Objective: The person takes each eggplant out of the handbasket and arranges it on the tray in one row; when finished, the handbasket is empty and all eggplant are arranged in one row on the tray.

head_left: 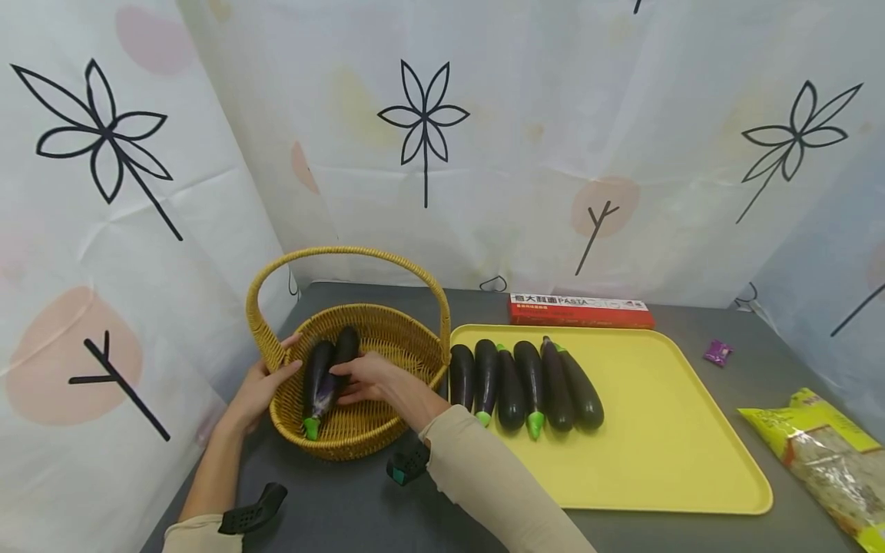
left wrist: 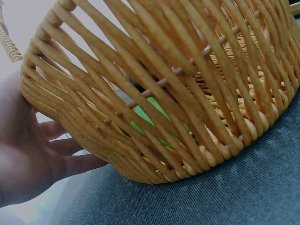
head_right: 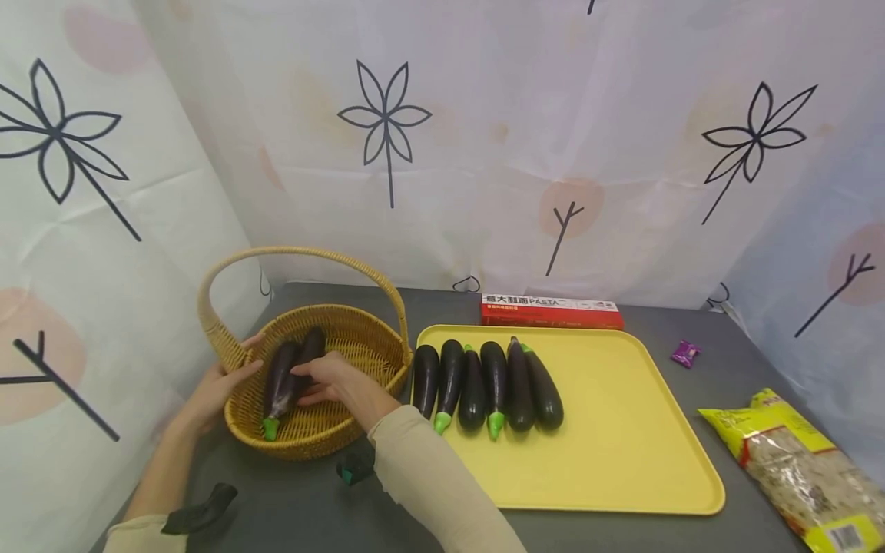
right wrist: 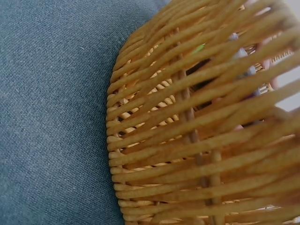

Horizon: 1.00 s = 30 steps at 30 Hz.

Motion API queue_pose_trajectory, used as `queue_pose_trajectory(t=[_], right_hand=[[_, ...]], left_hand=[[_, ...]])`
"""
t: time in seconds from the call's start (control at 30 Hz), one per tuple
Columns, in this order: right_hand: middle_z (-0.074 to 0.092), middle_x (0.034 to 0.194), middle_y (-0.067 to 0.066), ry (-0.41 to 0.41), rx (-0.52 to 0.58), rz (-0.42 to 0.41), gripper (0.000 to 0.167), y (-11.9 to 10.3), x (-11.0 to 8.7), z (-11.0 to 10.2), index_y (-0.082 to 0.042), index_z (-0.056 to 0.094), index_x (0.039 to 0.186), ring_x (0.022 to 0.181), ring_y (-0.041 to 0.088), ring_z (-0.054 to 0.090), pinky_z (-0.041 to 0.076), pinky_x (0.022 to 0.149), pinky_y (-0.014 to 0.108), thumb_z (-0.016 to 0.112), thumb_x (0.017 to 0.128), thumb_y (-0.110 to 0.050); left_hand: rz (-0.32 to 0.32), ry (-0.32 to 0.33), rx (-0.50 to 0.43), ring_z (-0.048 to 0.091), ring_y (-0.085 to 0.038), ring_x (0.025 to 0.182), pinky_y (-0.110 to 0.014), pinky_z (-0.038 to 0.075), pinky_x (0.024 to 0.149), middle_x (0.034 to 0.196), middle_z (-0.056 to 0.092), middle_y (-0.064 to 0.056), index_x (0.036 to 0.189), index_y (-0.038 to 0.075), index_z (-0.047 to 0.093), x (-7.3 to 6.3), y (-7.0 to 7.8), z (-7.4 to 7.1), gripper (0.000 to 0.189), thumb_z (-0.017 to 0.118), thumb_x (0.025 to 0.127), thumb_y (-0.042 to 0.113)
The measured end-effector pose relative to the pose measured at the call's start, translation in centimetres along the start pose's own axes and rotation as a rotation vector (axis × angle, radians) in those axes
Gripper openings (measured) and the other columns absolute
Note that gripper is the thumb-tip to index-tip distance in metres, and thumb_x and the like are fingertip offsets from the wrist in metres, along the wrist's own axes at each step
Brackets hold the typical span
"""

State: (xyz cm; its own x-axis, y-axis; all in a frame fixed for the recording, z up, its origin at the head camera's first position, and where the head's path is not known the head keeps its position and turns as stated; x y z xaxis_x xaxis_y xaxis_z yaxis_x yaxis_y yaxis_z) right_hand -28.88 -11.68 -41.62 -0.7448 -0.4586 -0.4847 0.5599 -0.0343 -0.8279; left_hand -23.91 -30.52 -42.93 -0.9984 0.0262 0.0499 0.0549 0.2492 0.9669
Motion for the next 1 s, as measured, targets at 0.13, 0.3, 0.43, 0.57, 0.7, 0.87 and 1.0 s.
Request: queue_pose_trajectory(t=[0.13, 0.3, 0.43, 0.57, 0.7, 0.87, 1.0], right_hand=[[0.04, 0.13, 0.036, -0.02, 0.025, -0.008, 0.074, 0.0, -0.1, -0.4, -0.003, 0.018, 0.151, 0.111, 0.049, 0.051, 0.048, 0.084, 0.052, 0.062, 0.091, -0.001], [0.044, 0.128, 0.034, -0.05, 0.019, -0.013, 0.075, -0.3, -0.8, -1.1, -0.005, 0.016, 0.152, 0.113, 0.047, 0.05, 0.049, 0.084, 0.049, 0.062, 0.092, -0.002], [0.054, 0.118, 0.025, -0.1, 0.002, -0.033, 0.074, -1.0, -1.8, -1.6, -0.005, 0.017, 0.152, 0.11, 0.04, 0.055, 0.05, 0.084, 0.048, 0.062, 0.093, -0.007], [0.056, 0.115, 0.019, -0.144, 0.009, -0.04, 0.077, -1.9, -3.2, -2.2, -0.006, 0.015, 0.153, 0.109, 0.034, 0.057, 0.048, 0.086, 0.048, 0.063, 0.093, -0.01], [0.052, 0.122, 0.019, -0.193, 0.032, -0.032, 0.075, -2.7, -4.3, -2.9, -0.011, 0.015, 0.153, 0.113, 0.033, 0.055, 0.046, 0.09, 0.049, 0.061, 0.095, -0.01], [0.052, 0.123, 0.017, -0.228, 0.025, -0.033, 0.071, -3.4, -5.6, -3.9, -0.013, 0.018, 0.153, 0.117, 0.032, 0.052, 0.044, 0.093, 0.049, 0.06, 0.096, -0.01], [0.052, 0.125, 0.017, -0.252, -0.01, -0.048, 0.07, -3.9, -6.8, -4.7, -0.014, 0.019, 0.152, 0.117, 0.033, 0.052, 0.045, 0.091, 0.048, 0.06, 0.095, -0.01]], left_hand=[[0.001, 0.002, 0.0, 0.057, -0.007, 0.096, -0.027, 0.051, 0.074, 0.141, 0.033, -0.031, 0.152, 0.008, 0.023, 0.0, -0.2, 0.0, 0.062, 0.05, 0.101, 0.029], [-0.004, -0.002, 0.004, 0.058, -0.01, 0.095, -0.028, 0.052, 0.074, 0.14, 0.034, -0.032, 0.152, 0.008, 0.023, 0.0, -0.2, 0.1, 0.062, 0.05, 0.101, 0.029], [0.001, 0.003, 0.027, 0.053, -0.023, 0.109, -0.026, 0.05, 0.076, 0.144, 0.032, -0.029, 0.152, 0.008, 0.024, 0.1, -0.1, 0.2, 0.061, 0.05, 0.101, 0.029], [0.002, 0.009, 0.045, 0.047, -0.033, 0.115, -0.025, 0.049, 0.077, 0.145, 0.03, -0.028, 0.152, 0.008, 0.025, 0.2, 0.1, 0.3, 0.06, 0.049, 0.101, 0.028], [-0.007, 0.011, 0.041, 0.051, -0.029, 0.109, -0.027, 0.05, 0.075, 0.143, 0.032, -0.029, 0.152, 0.009, 0.024, 0.3, 0.1, 0.2, 0.061, 0.05, 0.101, 0.029], [0.0, 0.006, 0.034, 0.042, -0.038, 0.119, -0.026, 0.049, 0.077, 0.148, 0.026, -0.026, 0.152, 0.008, 0.024, 0.2, -0.1, 0.0, 0.061, 0.05, 0.101, 0.03], [-0.001, 0.003, 0.031, 0.039, -0.04, 0.121, -0.026, 0.049, 0.077, 0.149, 0.024, -0.026, 0.152, 0.008, 0.023, 0.1, -0.2, -0.1, 0.061, 0.049, 0.101, 0.03]])
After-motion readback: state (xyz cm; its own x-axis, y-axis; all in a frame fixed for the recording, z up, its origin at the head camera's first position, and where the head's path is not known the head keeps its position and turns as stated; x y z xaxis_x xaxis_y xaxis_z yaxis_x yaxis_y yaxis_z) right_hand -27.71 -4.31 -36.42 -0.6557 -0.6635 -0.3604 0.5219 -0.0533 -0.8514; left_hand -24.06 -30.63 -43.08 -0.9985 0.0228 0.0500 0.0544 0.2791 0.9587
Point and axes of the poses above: each hand's wrist, its own x-axis towards the middle knuckle, its own z-axis out of the palm, y = z × x, the point moved 2 cm from there along x, towards the middle knuckle
